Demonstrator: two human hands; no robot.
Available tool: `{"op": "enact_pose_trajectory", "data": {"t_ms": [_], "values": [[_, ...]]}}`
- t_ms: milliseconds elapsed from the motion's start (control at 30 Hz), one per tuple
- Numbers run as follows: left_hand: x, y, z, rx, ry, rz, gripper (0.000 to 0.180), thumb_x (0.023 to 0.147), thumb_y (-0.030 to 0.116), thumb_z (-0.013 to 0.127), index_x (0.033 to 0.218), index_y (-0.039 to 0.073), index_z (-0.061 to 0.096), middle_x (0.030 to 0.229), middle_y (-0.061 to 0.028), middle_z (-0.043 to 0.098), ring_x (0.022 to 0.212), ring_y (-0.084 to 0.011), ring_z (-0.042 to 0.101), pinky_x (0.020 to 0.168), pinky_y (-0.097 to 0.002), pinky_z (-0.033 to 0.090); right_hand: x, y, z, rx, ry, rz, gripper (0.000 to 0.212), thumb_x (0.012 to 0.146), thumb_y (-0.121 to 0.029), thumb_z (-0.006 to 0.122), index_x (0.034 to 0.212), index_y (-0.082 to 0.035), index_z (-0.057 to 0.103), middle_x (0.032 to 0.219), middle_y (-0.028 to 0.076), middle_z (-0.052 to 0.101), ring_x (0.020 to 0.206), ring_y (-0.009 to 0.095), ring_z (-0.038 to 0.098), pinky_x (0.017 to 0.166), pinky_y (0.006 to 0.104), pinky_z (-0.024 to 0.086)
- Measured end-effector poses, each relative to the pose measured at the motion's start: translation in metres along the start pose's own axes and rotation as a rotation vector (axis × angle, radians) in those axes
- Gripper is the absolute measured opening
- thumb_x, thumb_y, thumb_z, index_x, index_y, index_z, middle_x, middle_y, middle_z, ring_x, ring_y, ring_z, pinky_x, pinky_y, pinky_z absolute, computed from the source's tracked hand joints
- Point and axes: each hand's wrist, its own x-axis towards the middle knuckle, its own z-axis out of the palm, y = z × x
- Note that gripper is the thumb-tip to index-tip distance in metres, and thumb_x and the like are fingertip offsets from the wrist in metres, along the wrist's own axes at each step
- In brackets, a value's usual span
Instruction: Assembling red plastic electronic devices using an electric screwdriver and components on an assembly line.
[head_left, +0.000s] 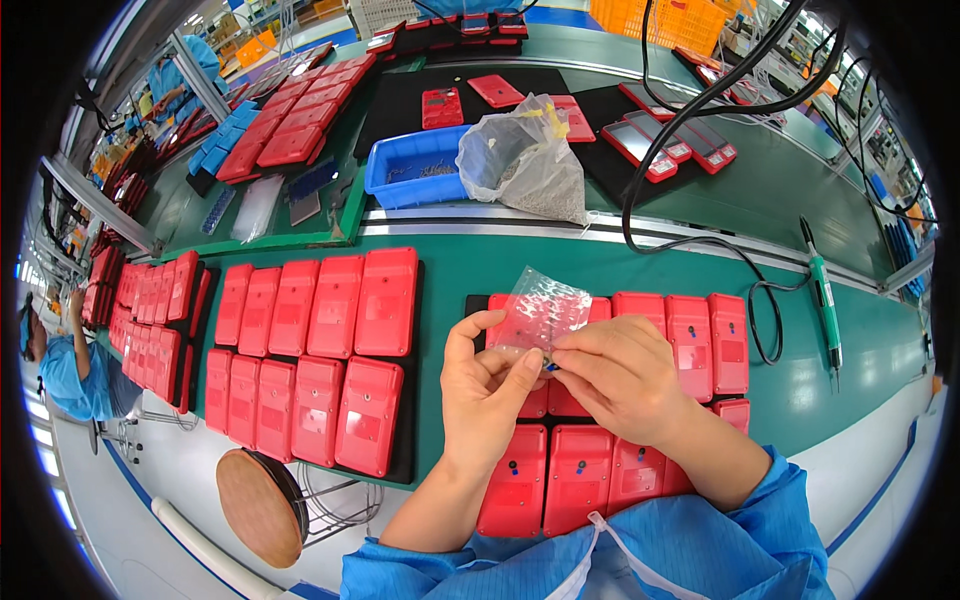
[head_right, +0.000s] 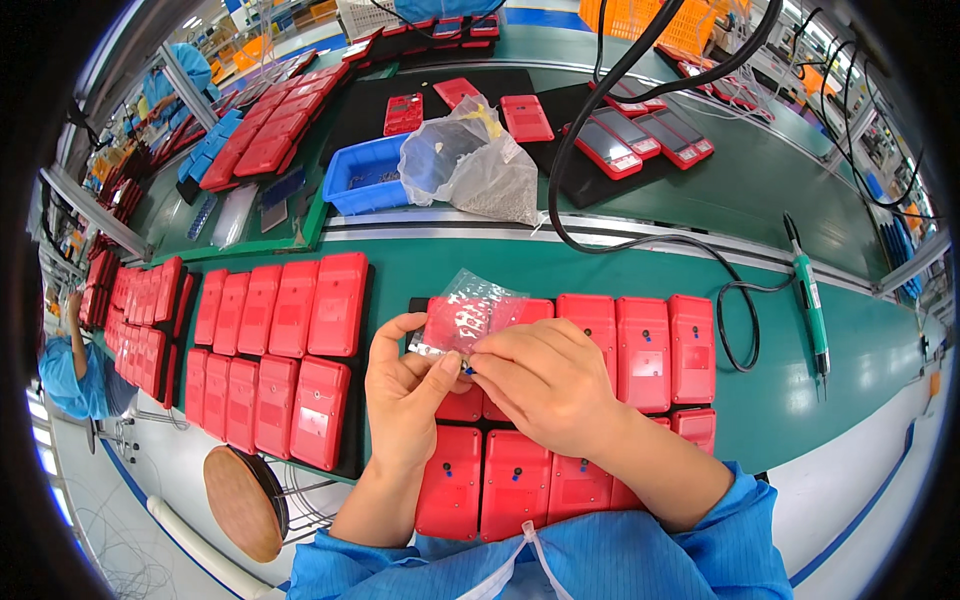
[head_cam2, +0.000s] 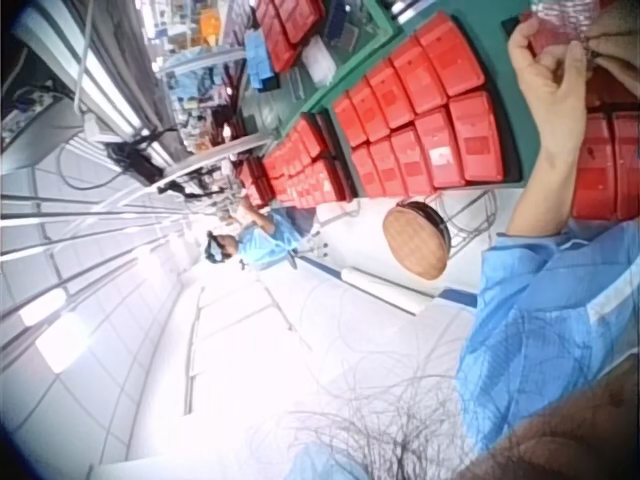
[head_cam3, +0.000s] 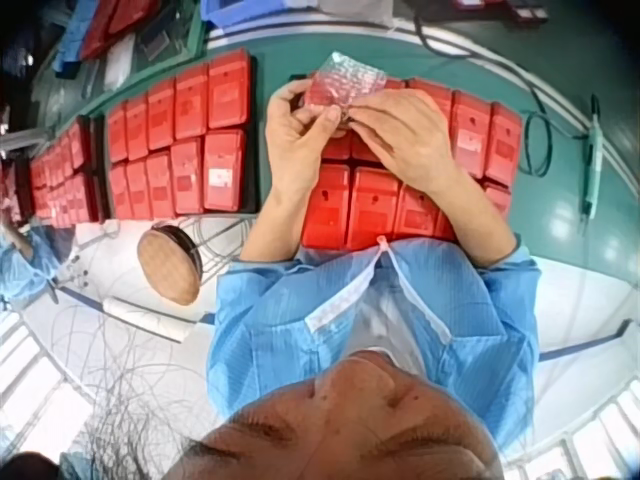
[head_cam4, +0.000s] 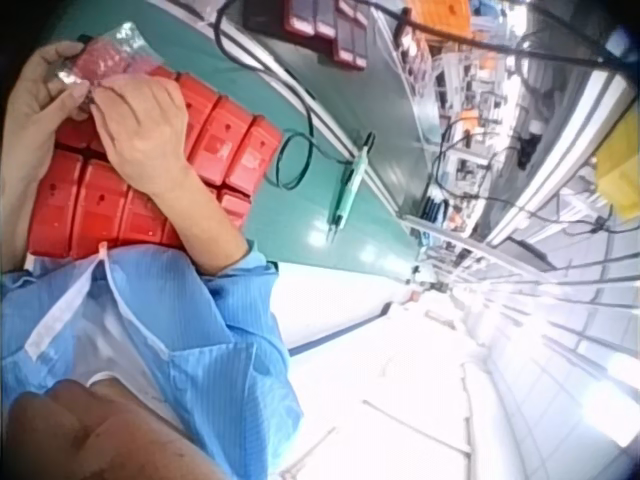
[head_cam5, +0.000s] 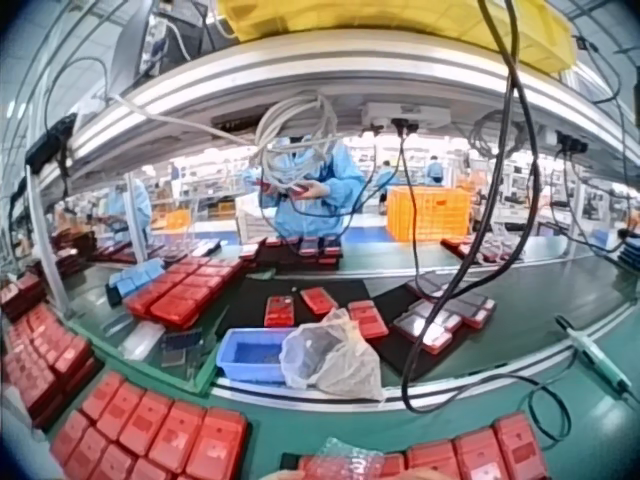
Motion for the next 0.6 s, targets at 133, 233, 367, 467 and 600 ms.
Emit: {"op": "enact_pose_trajectory", "data": {"t_ms": [133,233,367,467,600], "values": [[-0.001,0.000,0.004,0.033,0.038,0.009,0.041,0.080,-0.001,0.057,0.115,0.002,0.035,0.080,-0.0104,0.062,0.070,-0.0143,0.061,0.060,-0.0213,0.048,-0.001,0.001,-0.001,-0.037,0.015,-0.020,0.019,0.061,-0.003,0.065,0.079,-0.002,0.060,0.081,0.006,0.058,0.069,0.021,0.058,0.057,0.0299,0.043],[0.000,-0.001,0.003,0.054,0.023,0.015,0.041,0.079,-0.002,0.058,0.114,0.003,0.036,0.080,-0.0100,0.062,0.071,-0.0146,0.061,0.058,-0.0206,0.047,-0.002,0.002,-0.001,-0.046,0.024,-0.017,0.019,0.060,-0.004,0.063,0.078,-0.003,0.061,0.081,0.006,0.058,0.069,0.021,0.057,0.056,0.0290,0.043],[0.002,-0.002,-0.001,0.039,0.052,0.000,0.039,0.080,-0.001,0.058,0.112,0.002,0.035,0.082,-0.0098,0.061,0.073,-0.0143,0.061,0.058,-0.0217,0.048,0.000,0.002,-0.002,-0.047,0.066,-0.075,0.017,0.061,-0.004,0.062,0.078,-0.003,0.062,0.081,0.007,0.058,0.069,0.021,0.058,0.056,0.0282,0.044],[0.004,0.000,-0.004,-0.059,0.172,0.062,0.036,0.082,0.001,0.056,0.112,0.003,0.037,0.082,-0.0096,0.060,0.071,-0.0150,0.061,0.055,-0.0208,0.047,0.001,-0.004,-0.006,0.056,0.097,0.088,0.014,0.066,0.000,0.061,0.080,-0.002,0.062,0.081,0.008,0.058,0.070,0.020,0.058,0.059,0.0278,0.046],[0.006,0.001,-0.018,-0.204,0.421,0.218,0.030,0.084,0.007,0.055,0.110,0.004,0.041,0.085,-0.0056,0.057,0.072,-0.0144,0.060,0.053,-0.0201,0.043,0.005,-0.002,0.002,0.713,0.064,0.919,0.007,0.078,0.003,0.058,0.084,0.001,0.060,0.081,0.009,0.059,0.072,0.014,0.059,0.065,0.0251,0.049]]}}
